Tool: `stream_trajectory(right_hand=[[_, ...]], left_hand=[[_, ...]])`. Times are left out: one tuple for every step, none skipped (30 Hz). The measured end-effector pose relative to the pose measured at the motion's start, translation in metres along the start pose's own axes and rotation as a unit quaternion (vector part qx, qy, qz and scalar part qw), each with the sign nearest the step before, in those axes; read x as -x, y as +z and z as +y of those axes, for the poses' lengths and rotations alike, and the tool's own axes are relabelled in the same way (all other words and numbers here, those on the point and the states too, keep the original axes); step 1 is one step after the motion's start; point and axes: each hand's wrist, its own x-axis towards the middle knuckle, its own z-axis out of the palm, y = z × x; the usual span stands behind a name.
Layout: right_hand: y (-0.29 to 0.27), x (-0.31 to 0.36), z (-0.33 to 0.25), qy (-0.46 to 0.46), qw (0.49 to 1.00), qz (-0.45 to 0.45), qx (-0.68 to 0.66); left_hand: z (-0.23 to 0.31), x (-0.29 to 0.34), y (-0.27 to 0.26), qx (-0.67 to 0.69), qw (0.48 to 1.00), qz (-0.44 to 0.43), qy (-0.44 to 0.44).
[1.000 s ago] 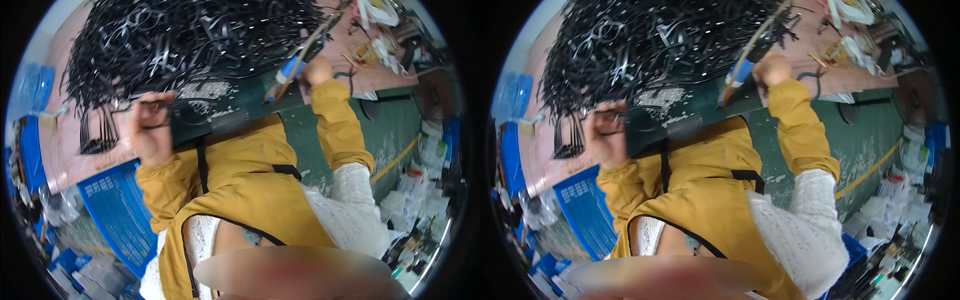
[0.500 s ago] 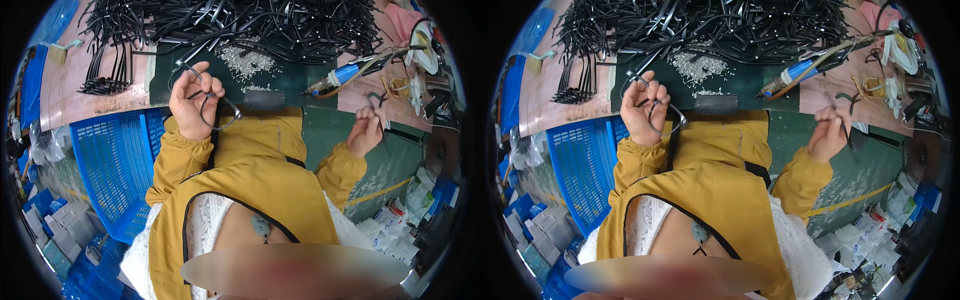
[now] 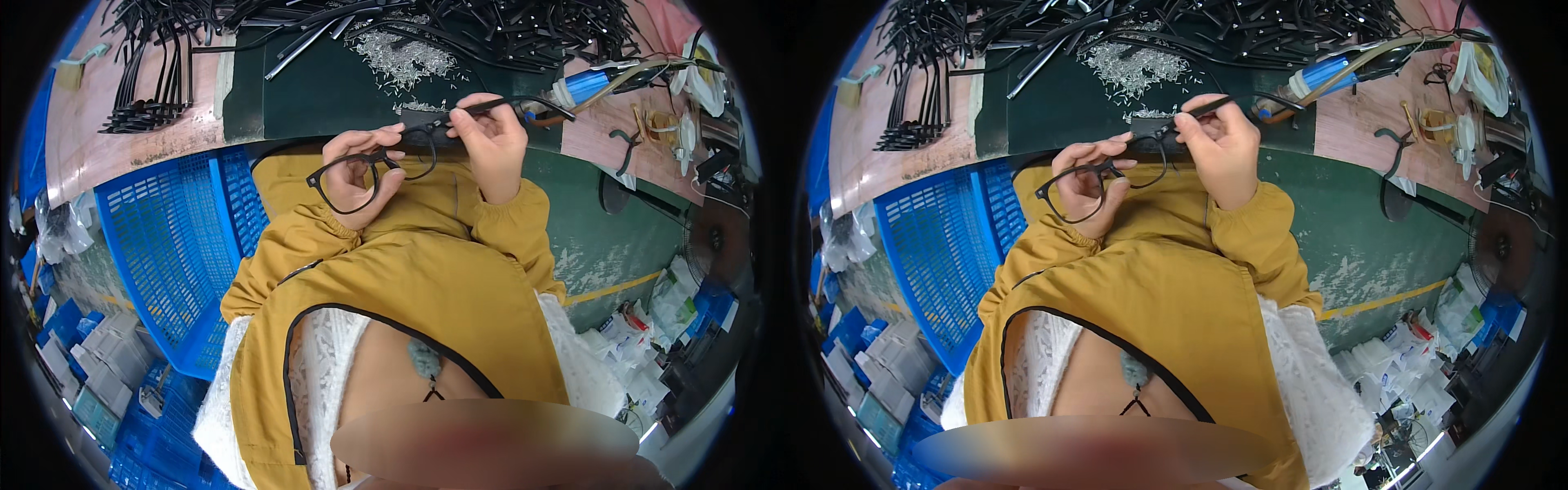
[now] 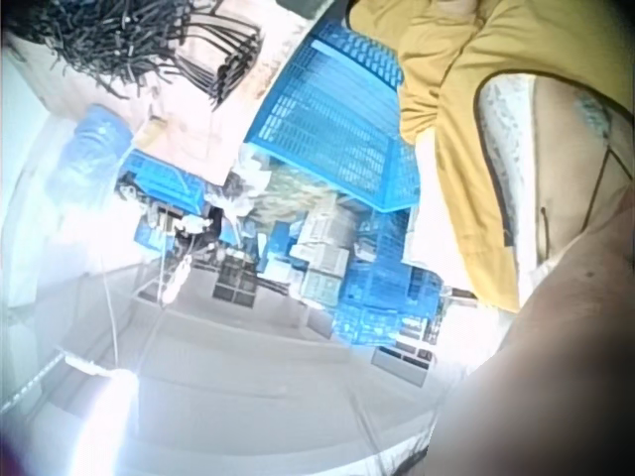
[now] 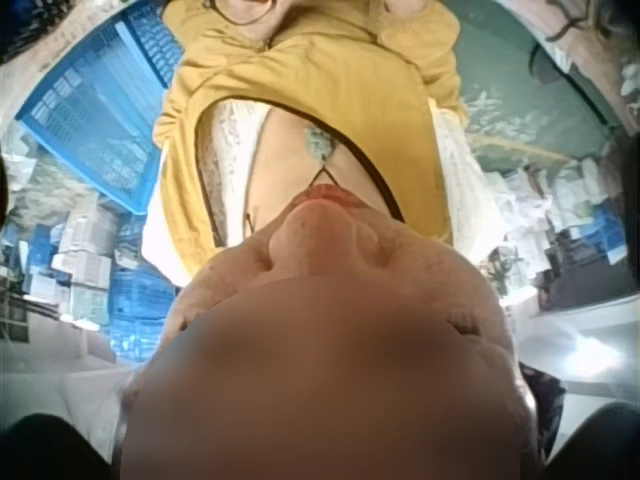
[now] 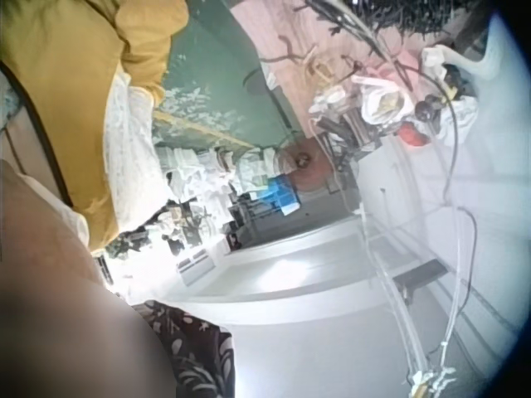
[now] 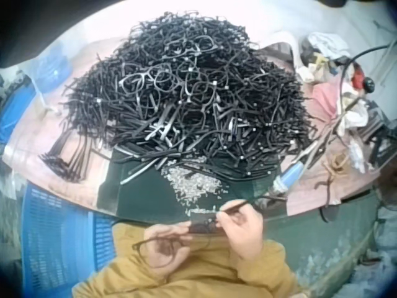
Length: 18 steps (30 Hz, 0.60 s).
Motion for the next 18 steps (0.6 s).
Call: stream_trajectory(right_hand=[[0.001, 0.001, 0.0, -0.012, 1.0, 0.003, 0.01], [0.001, 0.001, 0.0, -0.011, 0.999, -0.006, 0.029], [0.001, 0.002, 0.001, -0.01, 0.999, -0.008, 0.048], [0.001, 0.002, 0.001, -0.012, 0.998, -0.017, 0.06], [0.0, 0.002, 0.002, -0.006, 0.998, -0.019, 0.06], [0.0, 0.002, 0.003, -0.007, 0.998, -0.008, 0.064], [0.0, 0.002, 0.003, -0.013, 0.998, -0.004, 0.061], [0.001, 0.003, 0.004, -0.02, 0.998, -0.008, 0.053], [0.002, 0.003, 0.004, -0.022, 0.998, 0.001, 0.062], [0.003, 0.003, 0.003, -0.024, 0.997, 0.002, 0.066], [0.005, 0.003, 0.002, -0.028, 0.997, 0.005, 0.067], [0.006, 0.003, 0.001, -0.046, 0.995, 0.002, 0.085], [0.007, 0.003, -0.001, -0.064, 0.993, 0.001, 0.1], [0.008, 0.002, -0.002, -0.082, 0.99, -0.005, 0.115], [0.007, 0.001, -0.004, -0.074, 0.99, -0.004, 0.116], [0.007, 0.0, -0.005, -0.066, 0.991, -0.008, 0.118], [0.005, -0.001, -0.006, -0.059, 0.991, -0.012, 0.119], [0.004, -0.001, -0.006, -0.052, 0.99, -0.011, 0.128]], left_hand=[[-0.003, 0.002, -0.001, 0.002, 1.0, -0.005, 0.001], [-0.006, 0.003, -0.001, 0.0, 1.0, -0.009, -0.007], [-0.008, 0.003, -0.001, -0.002, 1.0, -0.013, 0.0], [-0.01, 0.002, -0.001, -0.008, 1.0, -0.02, 0.015], [-0.012, 0.001, -0.001, -0.018, 0.999, -0.027, 0.021], [-0.013, 0.001, -0.002, -0.021, 0.999, -0.03, 0.037], [-0.013, 0.0, -0.001, -0.02, 0.999, -0.03, 0.04], [-0.012, 0.0, -0.002, -0.032, 0.999, -0.027, 0.027], [-0.011, 0.0, -0.002, -0.044, 0.998, -0.031, 0.028], [-0.01, 0.0, -0.002, -0.056, 0.997, -0.036, 0.029], [-0.009, 0.0, -0.002, -0.074, 0.996, -0.029, 0.028], [-0.008, 0.0, -0.002, -0.093, 0.995, -0.022, 0.027], [-0.008, -0.001, -0.001, -0.112, 0.993, -0.015, 0.026], [-0.007, -0.002, 0.0, -0.116, 0.992, -0.025, 0.041], [-0.008, -0.003, 0.0, -0.119, 0.991, -0.035, 0.056], [-0.008, -0.004, 0.001, -0.122, 0.989, -0.045, 0.071], [-0.009, -0.005, 0.001, -0.122, 0.989, -0.044, 0.077], [-0.01, -0.006, 0.001, -0.123, 0.988, -0.042, 0.082]])
